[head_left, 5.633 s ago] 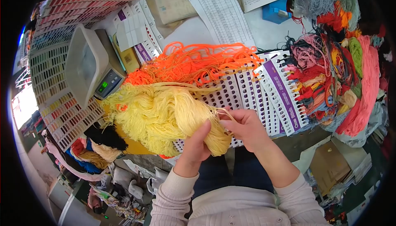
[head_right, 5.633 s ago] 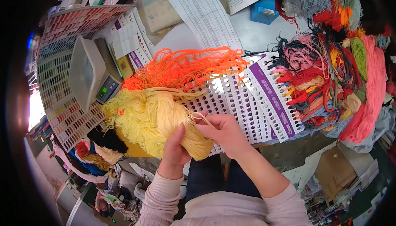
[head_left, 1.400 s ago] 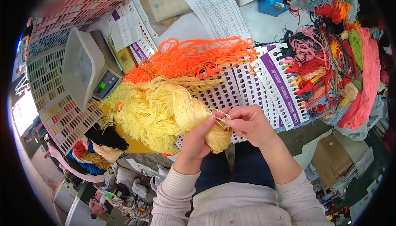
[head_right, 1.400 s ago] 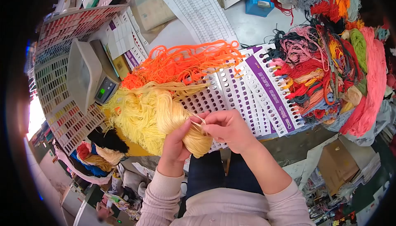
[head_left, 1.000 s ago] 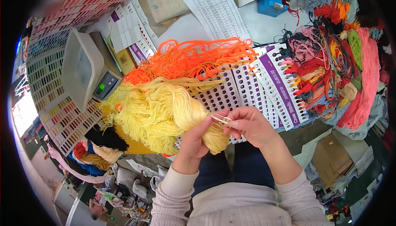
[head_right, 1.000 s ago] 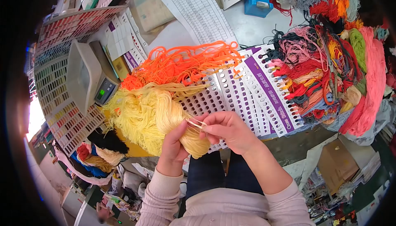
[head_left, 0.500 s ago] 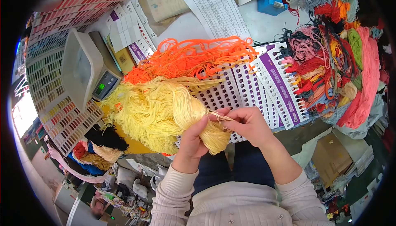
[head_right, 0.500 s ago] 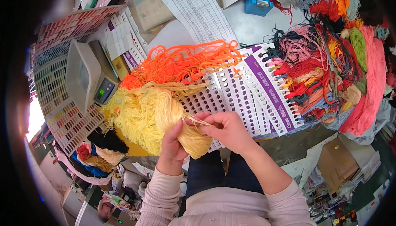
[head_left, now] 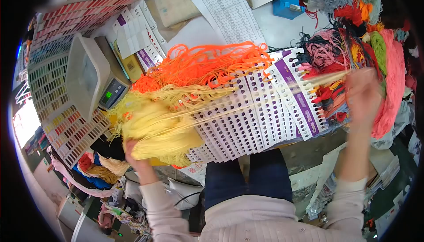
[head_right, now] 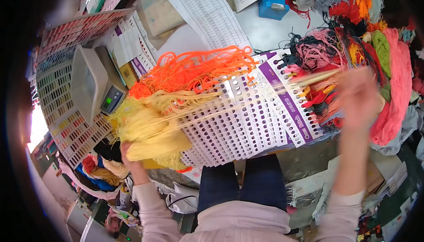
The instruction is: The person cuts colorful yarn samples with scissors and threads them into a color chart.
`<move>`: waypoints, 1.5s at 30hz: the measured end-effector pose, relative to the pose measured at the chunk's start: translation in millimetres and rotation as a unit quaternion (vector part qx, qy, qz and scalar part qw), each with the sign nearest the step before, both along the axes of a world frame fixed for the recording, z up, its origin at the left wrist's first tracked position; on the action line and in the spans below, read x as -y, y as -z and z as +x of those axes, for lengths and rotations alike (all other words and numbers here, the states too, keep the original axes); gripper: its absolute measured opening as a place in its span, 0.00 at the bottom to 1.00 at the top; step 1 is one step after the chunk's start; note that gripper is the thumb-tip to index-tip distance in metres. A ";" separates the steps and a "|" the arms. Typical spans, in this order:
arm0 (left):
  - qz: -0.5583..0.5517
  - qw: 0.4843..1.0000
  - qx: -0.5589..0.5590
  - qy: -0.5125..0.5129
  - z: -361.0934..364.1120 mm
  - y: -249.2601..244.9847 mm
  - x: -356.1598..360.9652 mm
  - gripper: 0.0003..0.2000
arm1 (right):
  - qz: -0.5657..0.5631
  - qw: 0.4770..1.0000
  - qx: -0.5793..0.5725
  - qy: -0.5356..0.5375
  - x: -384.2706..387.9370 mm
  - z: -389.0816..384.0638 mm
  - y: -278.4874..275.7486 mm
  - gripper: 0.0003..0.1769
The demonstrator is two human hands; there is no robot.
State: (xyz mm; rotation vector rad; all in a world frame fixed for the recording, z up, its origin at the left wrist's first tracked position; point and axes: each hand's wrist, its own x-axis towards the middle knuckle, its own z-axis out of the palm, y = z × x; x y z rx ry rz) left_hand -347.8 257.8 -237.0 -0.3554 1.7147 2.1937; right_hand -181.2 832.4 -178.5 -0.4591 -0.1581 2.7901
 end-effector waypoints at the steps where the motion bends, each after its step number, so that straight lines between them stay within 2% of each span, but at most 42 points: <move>1: 0.001 0.995 0.063 -0.082 -12.4 -10.2 32.4 0.11 | 0.206 0.974 0.047 0.075 -42.2 17.3 -12.3 0.06; 2: 0.100 0.969 0.153 -0.166 -23.2 -26.5 49.9 0.13 | 0.455 0.858 0.190 0.141 -84.4 34.3 -24.7 0.07; 3: 0.157 0.945 0.200 -0.206 -26.3 -37.8 51.2 0.15 | 0.581 0.711 0.339 0.204 -126.4 51.3 -37.0 0.08; 4: 0.169 0.936 0.224 -0.212 -22.2 -40.1 39.5 0.17 | 0.581 0.730 0.300 0.199 -105.3 37.4 -46.7 0.07; 5: -0.114 0.984 0.133 0.021 -9.7 -27.1 35.0 0.16 | 0.578 0.749 0.261 0.193 -83.9 23.1 -56.6 0.07; 6: -0.209 0.964 0.085 0.141 1.1 -14.0 4.2 0.14 | 0.585 0.740 0.309 0.117 -37.6 0.5 -38.9 0.05; 7: -0.299 0.922 0.020 0.246 11.9 -1.0 -26.6 0.13 | 0.595 0.722 0.352 0.034 8.7 -22.1 -21.3 0.03; 8: 0.030 0.961 0.204 0.185 15.2 -1.5 -92.0 0.12 | 0.605 0.695 0.385 -0.052 55.1 -44.5 -3.6 0.01; 9: 0.276 0.864 0.418 0.056 18.5 -2.1 -157.4 0.10 | 0.613 0.695 0.359 -0.109 74.9 -49.6 18.5 0.02; 10: 0.133 0.901 0.405 0.081 21.4 -16.7 -215.2 0.12 | 0.621 0.692 0.330 -0.165 94.7 -54.7 40.5 0.03; 11: 0.074 0.910 0.396 0.104 26.8 -9.4 -249.3 0.11 | 0.648 0.674 0.311 -0.169 113.6 -59.5 57.3 0.04; 13: -0.040 0.936 0.318 0.147 35.8 16.1 -295.1 0.09 | 0.751 0.586 0.284 -0.112 140.1 -65.1 80.6 0.06; 16: -0.116 0.946 0.220 0.210 40.4 34.2 -313.7 0.05 | 0.828 0.498 0.247 -0.076 148.3 -60.8 98.5 0.11; 18: -0.161 0.936 0.178 0.257 42.1 28.8 -311.2 0.03 | 0.840 0.488 0.230 -0.064 143.0 -57.2 107.0 0.13; 19: -0.150 0.939 0.186 0.248 43.1 25.9 -311.2 0.03 | 0.846 0.482 0.222 -0.059 140.7 -54.7 109.3 0.14; 20: -0.139 0.941 0.194 0.239 43.6 23.0 -311.8 0.03 | 0.863 0.454 0.206 -0.082 140.8 -56.7 99.1 0.17; 22: -0.095 0.947 0.204 0.230 42.7 27.3 -310.1 0.02 | 0.872 0.437 0.187 -0.119 148.8 -55.2 88.9 0.21; 24: -0.116 0.944 0.192 0.243 39.7 30.0 -313.6 0.02 | 0.876 0.435 0.169 -0.121 148.7 -55.0 89.1 0.22; 27: -0.126 0.944 0.171 0.251 41.9 42.1 -317.3 0.03 | 0.838 0.510 0.153 -0.121 141.9 -54.1 101.0 0.22; 28: -0.127 0.946 0.161 0.252 43.2 45.6 -317.8 0.03 | 0.825 0.533 0.163 -0.089 143.0 -55.7 103.5 0.19; 31: -0.056 0.954 0.227 0.185 39.1 39.7 -313.3 0.04 | 0.808 0.542 0.200 -0.115 142.2 -58.7 97.3 0.17; 32: -0.010 0.952 0.265 0.152 35.3 29.0 -308.1 0.07 | 0.807 0.544 0.196 -0.118 141.6 -57.9 98.6 0.15; 33: 0.129 0.922 0.333 0.152 31.1 24.0 -295.4 0.08 | 0.807 0.545 0.194 -0.120 140.5 -57.2 101.5 0.14; 34: 0.264 0.867 0.395 0.148 25.7 19.2 -279.6 0.09 | 0.805 0.548 0.193 -0.122 140.1 -56.0 103.8 0.12; 35: 0.391 0.792 0.447 0.139 21.9 14.8 -271.3 0.11 | 0.797 0.561 0.191 -0.116 140.0 -55.0 105.7 0.11; 37: 0.359 0.816 0.418 0.175 17.2 12.7 -273.0 0.14 | 0.782 0.587 0.181 -0.104 139.2 -55.4 108.3 0.09; 39: 0.179 0.857 0.395 0.278 16.9 17.6 -291.7 0.14 | 0.695 0.683 0.198 -0.105 138.6 -55.8 105.9 0.10; 40: 0.001 0.873 0.378 0.308 22.1 22.7 -304.7 0.11 | 0.647 0.725 0.209 -0.113 137.7 -57.4 105.2 0.11; 41: -0.071 0.881 0.332 0.330 23.3 21.2 -306.8 0.11 | 0.596 0.763 0.220 -0.121 136.0 -57.8 104.7 0.11; 42: -0.143 0.881 0.285 0.348 24.9 18.0 -309.4 0.10 | 0.623 0.740 0.211 -0.139 135.9 -56.7 110.2 0.12; 43: -0.215 0.874 0.236 0.366 25.4 12.8 -312.4 0.10 | 0.688 0.677 0.215 -0.146 135.9 -55.2 111.9 0.14; 45: -0.172 0.923 0.198 0.282 9.1 -13.6 -279.3 0.10 | 0.799 0.539 0.220 -0.152 138.0 -62.0 104.2 0.19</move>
